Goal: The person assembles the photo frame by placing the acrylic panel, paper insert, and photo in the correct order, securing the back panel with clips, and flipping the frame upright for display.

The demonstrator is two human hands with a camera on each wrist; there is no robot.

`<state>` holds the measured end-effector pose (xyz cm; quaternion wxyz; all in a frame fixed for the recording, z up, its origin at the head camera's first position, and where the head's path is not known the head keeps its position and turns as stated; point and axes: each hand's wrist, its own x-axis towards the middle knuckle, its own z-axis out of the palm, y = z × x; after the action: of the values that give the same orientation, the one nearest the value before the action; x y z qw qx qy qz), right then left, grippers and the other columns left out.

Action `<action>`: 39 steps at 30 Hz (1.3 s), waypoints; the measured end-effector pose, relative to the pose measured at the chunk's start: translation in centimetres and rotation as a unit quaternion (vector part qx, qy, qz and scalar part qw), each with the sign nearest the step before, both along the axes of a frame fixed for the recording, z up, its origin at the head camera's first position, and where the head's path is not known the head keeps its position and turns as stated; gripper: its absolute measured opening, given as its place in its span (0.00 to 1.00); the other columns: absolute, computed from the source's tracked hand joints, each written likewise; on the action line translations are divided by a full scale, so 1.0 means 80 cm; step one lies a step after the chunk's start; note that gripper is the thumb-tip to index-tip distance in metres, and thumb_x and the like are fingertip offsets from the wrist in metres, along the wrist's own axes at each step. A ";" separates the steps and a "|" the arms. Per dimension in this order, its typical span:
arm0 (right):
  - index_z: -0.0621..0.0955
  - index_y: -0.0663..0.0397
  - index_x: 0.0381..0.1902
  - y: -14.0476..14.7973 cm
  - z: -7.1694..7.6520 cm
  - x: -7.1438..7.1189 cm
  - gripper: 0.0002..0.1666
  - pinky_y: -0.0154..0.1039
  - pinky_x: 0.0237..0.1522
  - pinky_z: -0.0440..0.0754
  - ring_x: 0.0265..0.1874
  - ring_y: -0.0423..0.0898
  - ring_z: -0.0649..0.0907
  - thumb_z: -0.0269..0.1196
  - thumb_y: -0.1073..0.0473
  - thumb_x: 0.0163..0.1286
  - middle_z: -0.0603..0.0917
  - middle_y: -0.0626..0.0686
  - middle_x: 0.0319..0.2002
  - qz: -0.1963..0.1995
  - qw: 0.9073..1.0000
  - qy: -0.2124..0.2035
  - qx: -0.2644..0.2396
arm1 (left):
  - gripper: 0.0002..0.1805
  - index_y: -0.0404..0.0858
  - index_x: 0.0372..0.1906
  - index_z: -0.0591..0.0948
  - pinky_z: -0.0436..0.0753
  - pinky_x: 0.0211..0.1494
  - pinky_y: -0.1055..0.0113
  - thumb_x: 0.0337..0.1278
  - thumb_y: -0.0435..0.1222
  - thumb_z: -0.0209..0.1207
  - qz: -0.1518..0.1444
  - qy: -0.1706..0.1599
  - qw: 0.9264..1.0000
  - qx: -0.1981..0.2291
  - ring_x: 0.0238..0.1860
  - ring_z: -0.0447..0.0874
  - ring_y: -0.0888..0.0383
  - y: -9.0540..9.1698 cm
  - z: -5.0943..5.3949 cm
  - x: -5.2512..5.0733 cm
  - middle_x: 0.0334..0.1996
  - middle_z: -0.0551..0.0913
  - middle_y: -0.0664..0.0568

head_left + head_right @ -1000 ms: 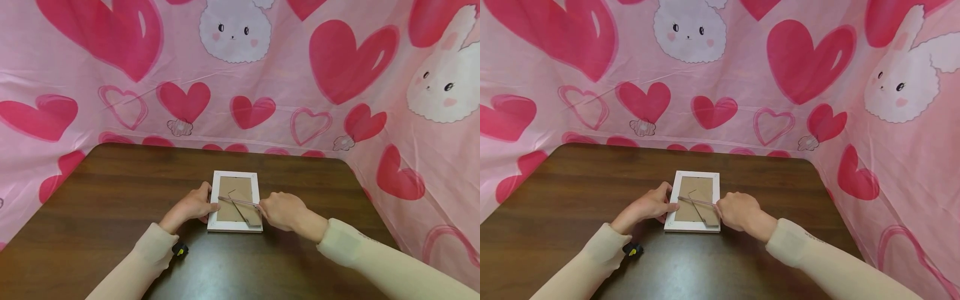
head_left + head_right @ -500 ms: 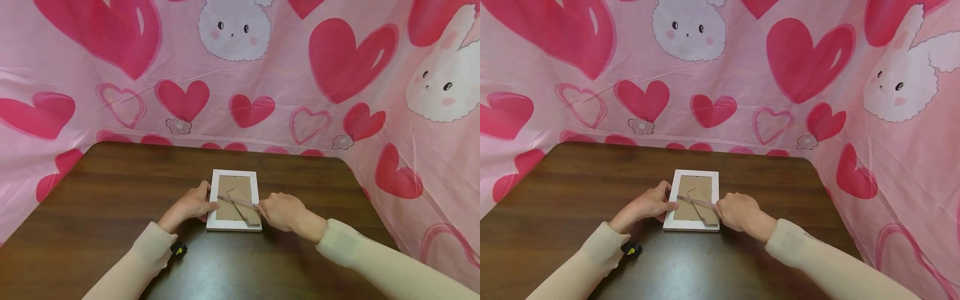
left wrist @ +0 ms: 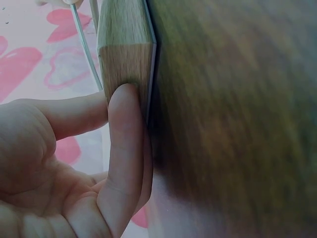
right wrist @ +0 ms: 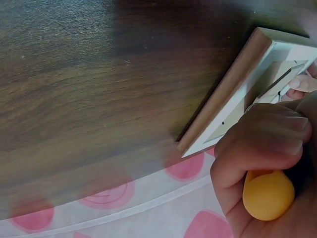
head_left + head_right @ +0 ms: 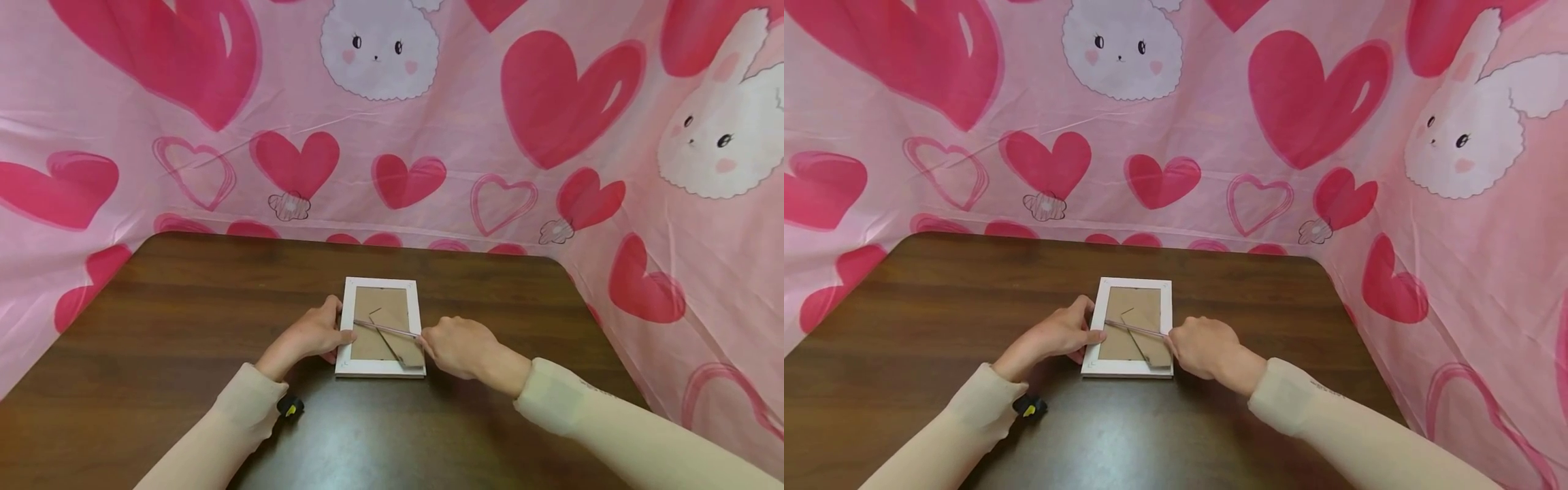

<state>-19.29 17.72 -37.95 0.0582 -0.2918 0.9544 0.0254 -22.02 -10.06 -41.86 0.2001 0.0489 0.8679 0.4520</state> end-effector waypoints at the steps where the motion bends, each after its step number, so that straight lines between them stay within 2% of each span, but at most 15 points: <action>1: 0.74 0.46 0.22 0.001 0.000 0.000 0.24 0.44 0.22 0.78 0.17 0.43 0.75 0.56 0.49 0.83 0.71 0.44 0.15 -0.001 1.000 0.000 0.001 | 0.25 0.32 0.59 0.67 0.89 0.27 0.59 0.68 0.31 0.68 0.000 -0.001 1.000 0.000 0.26 0.85 0.50 0.000 0.001 0.000 0.36 0.79 0.37; 8: 0.76 0.46 0.23 0.003 -0.003 0.002 0.24 0.47 0.22 0.80 0.18 0.44 0.79 0.56 0.49 0.83 0.72 0.43 0.16 0.002 1.000 0.007 -0.002 | 0.24 0.32 0.58 0.67 0.89 0.27 0.59 0.68 0.31 0.68 0.002 -0.001 1.000 -0.002 0.25 0.85 0.51 0.000 0.001 0.001 0.37 0.78 0.38; 21: 0.76 0.48 0.22 -0.003 -0.009 0.008 0.25 0.46 0.16 0.78 0.15 0.46 0.78 0.59 0.49 0.82 0.75 0.47 0.16 -0.007 1.000 0.028 0.010 | 0.24 0.32 0.58 0.67 0.89 0.27 0.59 0.68 0.31 0.68 -0.002 0.000 1.000 -0.001 0.26 0.85 0.51 -0.001 0.000 0.001 0.37 0.79 0.37; 28: 0.77 0.49 0.23 -0.005 -0.013 0.013 0.23 0.46 0.17 0.78 0.16 0.45 0.76 0.58 0.50 0.83 0.74 0.46 0.17 -0.039 0.999 0.010 0.016 | 0.25 0.32 0.59 0.67 0.89 0.27 0.59 0.68 0.32 0.68 -0.007 0.003 1.000 -0.006 0.26 0.85 0.50 0.001 0.001 -0.001 0.37 0.79 0.37; 39: 0.77 0.53 0.25 -0.006 -0.025 0.017 0.22 0.48 0.18 0.80 0.17 0.48 0.80 0.59 0.53 0.83 0.76 0.49 0.18 -0.042 0.999 0.009 0.001 | 0.24 0.33 0.58 0.67 0.89 0.27 0.60 0.68 0.32 0.68 -0.007 0.004 1.000 -0.006 0.26 0.85 0.51 -0.002 -0.001 -0.002 0.38 0.79 0.38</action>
<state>-17.90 17.26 -39.93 0.0508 -0.2511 0.9663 0.0265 -22.18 -10.23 -41.97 0.2004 0.0551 0.8711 0.4450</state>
